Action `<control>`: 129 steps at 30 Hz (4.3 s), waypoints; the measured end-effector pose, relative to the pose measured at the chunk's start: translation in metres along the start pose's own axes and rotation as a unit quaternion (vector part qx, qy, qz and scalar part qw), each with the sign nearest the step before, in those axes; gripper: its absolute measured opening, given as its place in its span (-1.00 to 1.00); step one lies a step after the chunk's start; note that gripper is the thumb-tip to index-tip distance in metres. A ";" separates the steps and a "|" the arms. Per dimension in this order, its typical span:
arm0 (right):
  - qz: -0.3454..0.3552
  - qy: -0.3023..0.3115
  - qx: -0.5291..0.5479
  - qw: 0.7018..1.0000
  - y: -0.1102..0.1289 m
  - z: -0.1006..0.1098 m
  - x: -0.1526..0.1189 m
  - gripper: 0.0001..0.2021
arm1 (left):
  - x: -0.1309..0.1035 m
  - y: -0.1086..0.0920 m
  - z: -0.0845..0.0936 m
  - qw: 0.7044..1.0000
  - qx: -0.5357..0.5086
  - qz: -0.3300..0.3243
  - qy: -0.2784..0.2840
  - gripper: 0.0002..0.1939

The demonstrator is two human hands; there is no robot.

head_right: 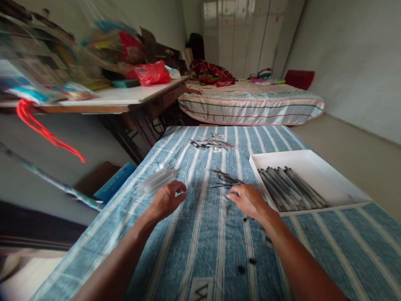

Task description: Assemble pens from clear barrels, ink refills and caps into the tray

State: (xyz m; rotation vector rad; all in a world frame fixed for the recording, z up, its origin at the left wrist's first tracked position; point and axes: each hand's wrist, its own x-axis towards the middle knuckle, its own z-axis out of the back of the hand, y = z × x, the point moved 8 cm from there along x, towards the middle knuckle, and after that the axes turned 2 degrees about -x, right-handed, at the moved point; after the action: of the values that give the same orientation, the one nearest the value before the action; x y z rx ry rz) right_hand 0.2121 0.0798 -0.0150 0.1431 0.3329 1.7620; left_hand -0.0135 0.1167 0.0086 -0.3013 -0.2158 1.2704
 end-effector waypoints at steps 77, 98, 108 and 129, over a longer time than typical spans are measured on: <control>-0.031 0.023 -0.089 0.995 0.013 -0.010 -0.045 -0.84 | -0.034 -0.066 -0.045 0.784 -0.612 -0.033 0.096 -0.66; -0.017 -0.100 0.639 0.762 0.013 -0.023 -0.035 -0.69 | -0.029 -0.073 -0.062 0.841 -0.520 -0.020 0.151 -0.67; -0.021 -0.115 0.625 0.772 0.015 -0.022 -0.035 -0.69 | -0.030 -0.074 -0.070 0.844 -0.501 -0.048 0.185 -0.71; 0.001 -0.166 0.594 0.787 0.014 -0.027 -0.045 -0.79 | -0.044 -0.085 -0.070 0.807 -0.537 -0.079 0.233 -0.71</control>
State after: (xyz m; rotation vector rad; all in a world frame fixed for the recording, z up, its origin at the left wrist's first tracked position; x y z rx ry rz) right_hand 0.2012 0.0300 -0.0326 1.3354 1.1397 1.2410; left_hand 0.0735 0.0449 -0.0285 -1.5238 -0.5144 0.7488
